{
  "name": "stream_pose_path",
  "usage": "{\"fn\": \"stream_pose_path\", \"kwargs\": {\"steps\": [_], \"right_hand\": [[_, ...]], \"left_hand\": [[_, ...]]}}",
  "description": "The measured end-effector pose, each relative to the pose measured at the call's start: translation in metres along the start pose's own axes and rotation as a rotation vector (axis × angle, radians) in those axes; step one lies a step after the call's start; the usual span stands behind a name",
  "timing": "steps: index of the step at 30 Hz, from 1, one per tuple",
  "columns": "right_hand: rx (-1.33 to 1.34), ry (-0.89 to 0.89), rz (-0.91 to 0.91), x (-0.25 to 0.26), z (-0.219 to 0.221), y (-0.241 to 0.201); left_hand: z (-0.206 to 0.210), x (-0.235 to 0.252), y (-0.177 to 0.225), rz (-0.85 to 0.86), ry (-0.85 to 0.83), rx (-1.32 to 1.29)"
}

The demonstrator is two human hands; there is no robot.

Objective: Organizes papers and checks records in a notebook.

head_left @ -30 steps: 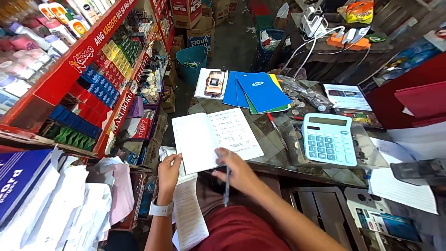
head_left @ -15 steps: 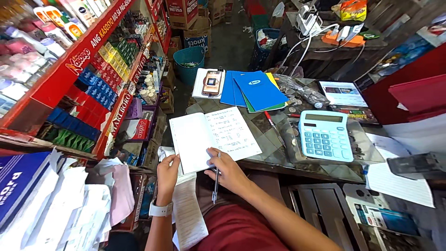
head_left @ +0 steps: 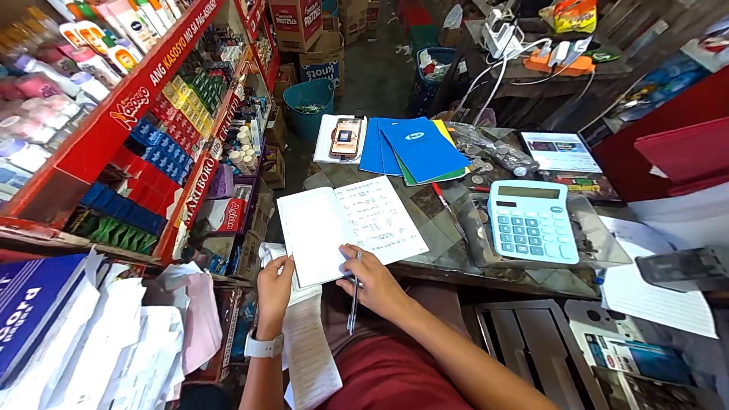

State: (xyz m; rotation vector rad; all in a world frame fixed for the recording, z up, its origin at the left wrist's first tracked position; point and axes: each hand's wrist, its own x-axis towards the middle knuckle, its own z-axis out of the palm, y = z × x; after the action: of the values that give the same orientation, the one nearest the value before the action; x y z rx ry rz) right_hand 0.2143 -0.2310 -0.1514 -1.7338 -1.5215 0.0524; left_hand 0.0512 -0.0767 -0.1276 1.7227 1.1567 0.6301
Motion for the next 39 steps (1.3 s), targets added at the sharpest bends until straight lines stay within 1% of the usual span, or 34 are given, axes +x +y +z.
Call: {"fn": "stream_pose_path", "kwargs": {"steps": [14,39], "right_hand": [[0.013,-0.009,0.016,-0.002,0.0019,0.0009],[0.005,0.007,0.004,-0.0034,0.0043,0.0005]], "left_hand": [[0.0003,-0.001,0.0005,-0.028,0.002,0.004],[0.0011,-0.0002,-0.0009,-0.019,0.018,-0.036]]}}
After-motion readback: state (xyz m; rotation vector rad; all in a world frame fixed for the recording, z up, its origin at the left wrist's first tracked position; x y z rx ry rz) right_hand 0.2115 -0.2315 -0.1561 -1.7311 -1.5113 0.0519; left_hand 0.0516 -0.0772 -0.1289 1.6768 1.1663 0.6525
